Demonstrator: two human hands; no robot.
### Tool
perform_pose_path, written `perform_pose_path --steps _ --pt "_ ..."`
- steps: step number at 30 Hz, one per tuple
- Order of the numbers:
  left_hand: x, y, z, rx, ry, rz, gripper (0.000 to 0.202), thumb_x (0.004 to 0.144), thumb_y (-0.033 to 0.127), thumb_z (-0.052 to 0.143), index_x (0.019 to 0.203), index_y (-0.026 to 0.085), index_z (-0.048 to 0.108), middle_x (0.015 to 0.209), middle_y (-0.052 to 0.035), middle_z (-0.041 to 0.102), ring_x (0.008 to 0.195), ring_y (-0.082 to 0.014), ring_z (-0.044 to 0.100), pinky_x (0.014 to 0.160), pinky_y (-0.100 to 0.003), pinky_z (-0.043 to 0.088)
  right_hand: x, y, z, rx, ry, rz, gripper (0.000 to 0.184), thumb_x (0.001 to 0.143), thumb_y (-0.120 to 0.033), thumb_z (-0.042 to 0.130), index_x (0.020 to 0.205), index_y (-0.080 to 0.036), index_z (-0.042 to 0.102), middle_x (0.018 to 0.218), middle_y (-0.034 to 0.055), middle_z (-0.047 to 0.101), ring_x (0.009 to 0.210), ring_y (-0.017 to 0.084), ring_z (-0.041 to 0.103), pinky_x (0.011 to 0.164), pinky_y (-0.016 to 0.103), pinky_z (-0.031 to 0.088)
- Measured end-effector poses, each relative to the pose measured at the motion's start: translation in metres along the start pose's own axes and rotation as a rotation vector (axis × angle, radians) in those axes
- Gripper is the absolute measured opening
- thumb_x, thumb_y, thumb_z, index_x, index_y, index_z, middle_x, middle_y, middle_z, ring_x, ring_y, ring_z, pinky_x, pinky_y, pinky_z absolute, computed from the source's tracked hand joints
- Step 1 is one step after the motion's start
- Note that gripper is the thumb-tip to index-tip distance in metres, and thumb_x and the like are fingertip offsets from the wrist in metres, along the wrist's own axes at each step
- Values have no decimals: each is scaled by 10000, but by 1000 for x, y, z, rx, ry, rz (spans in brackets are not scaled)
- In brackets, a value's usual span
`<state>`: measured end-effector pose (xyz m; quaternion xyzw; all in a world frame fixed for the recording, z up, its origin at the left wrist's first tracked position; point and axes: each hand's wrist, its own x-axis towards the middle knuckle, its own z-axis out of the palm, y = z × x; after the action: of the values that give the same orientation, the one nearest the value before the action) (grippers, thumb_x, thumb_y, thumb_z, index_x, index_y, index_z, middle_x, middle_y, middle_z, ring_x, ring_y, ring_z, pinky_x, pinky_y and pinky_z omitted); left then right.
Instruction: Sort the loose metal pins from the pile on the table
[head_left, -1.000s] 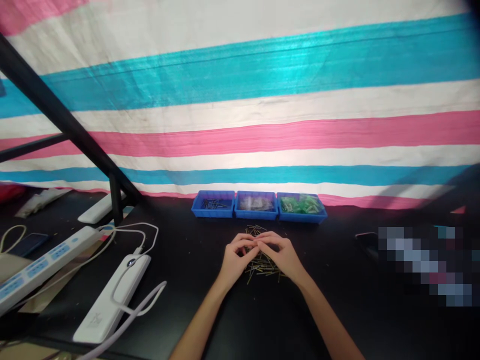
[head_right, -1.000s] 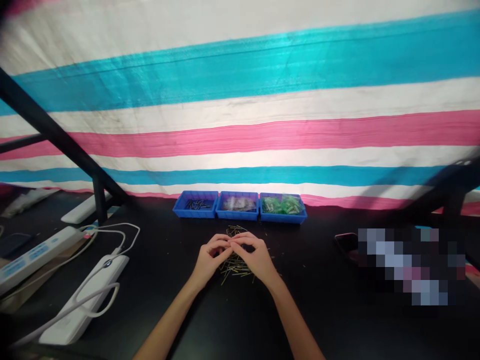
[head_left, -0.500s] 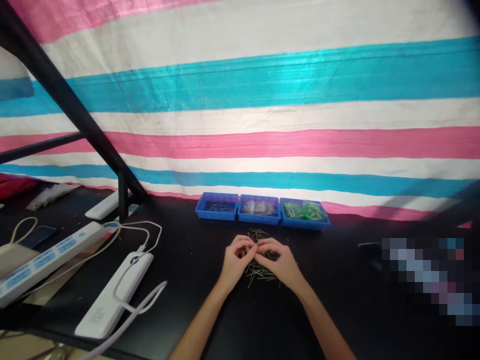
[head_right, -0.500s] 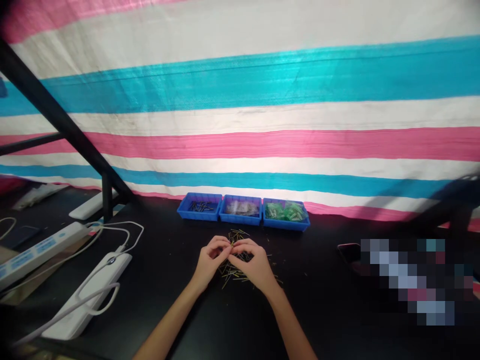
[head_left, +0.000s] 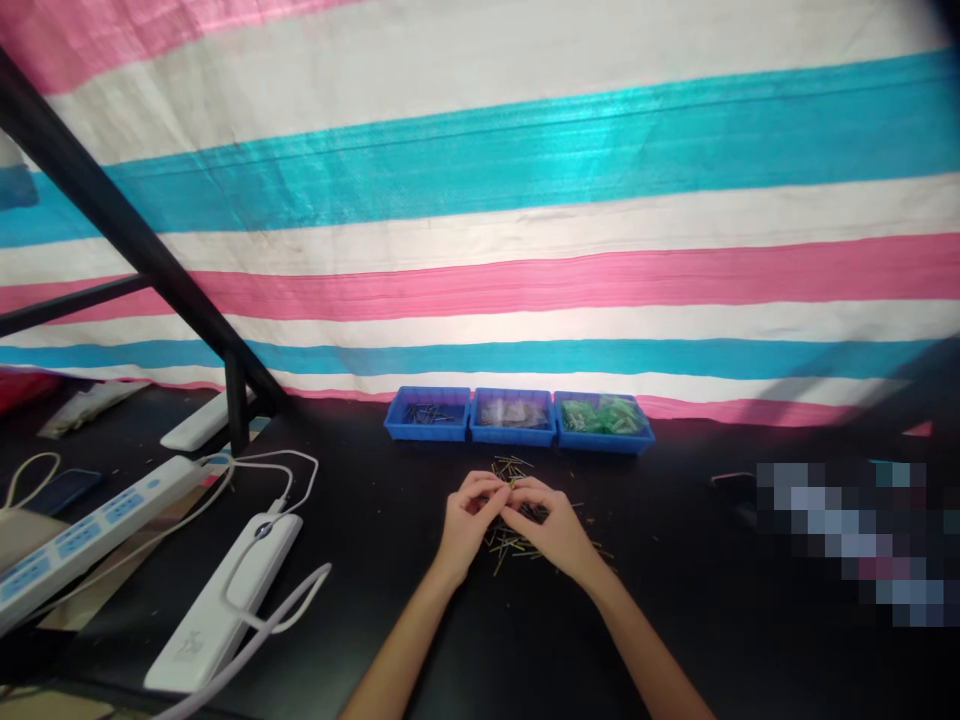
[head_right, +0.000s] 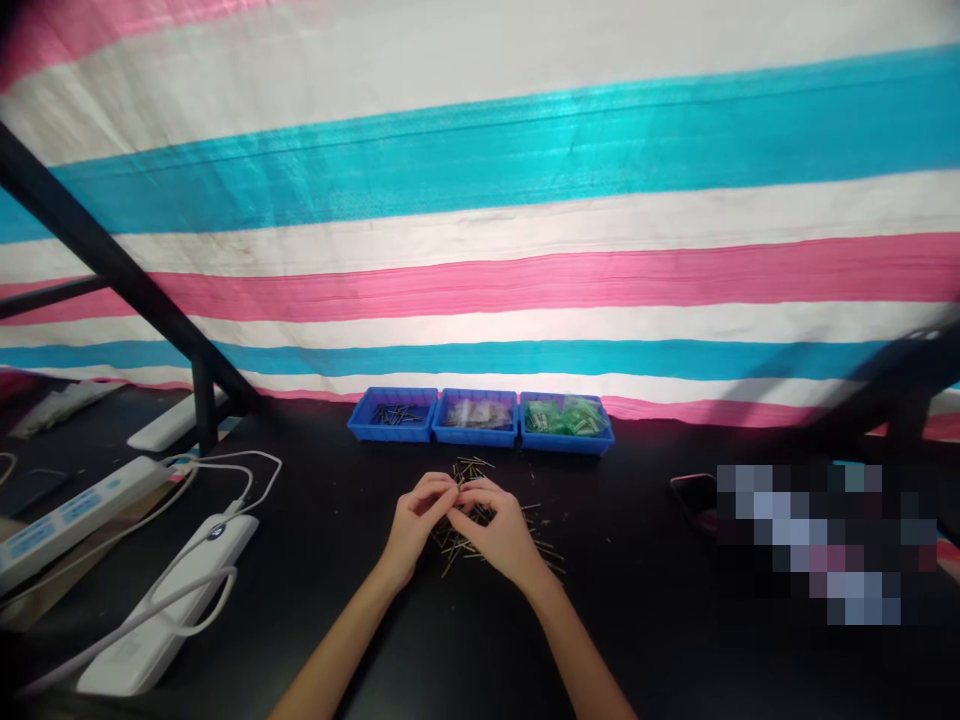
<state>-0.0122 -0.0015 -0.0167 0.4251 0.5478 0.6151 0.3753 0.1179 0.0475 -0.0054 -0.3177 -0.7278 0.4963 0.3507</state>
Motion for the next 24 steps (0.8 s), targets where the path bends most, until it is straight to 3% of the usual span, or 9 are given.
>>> perform_pose_path --steps 8,13,24 --pt "-2 2 1 -76 -14 -67 183 706 321 656 675 141 677 874 -52 561 748 -140 542 632 -238 432 1 4 0 32 18 22 130 725 -271 622 658 -183 690 870 45 629 787 163 595 731 274 463" --pt "-2 2 2 -86 0 -70 146 685 285 676 677 140 669 864 -47 553 783 -148 542 690 -248 432 1 5 -3 -17 27 7 117 709 -238 620 630 -172 677 850 47 631 768 158 590 706 269 456" --pt "0 -3 -2 -49 47 -38 126 688 261 668 657 144 632 847 -30 530 759 -124 523 658 -219 416 2 8 -6 -23 61 4 132 734 -282 617 699 -193 708 858 56 644 797 174 608 733 295 477"
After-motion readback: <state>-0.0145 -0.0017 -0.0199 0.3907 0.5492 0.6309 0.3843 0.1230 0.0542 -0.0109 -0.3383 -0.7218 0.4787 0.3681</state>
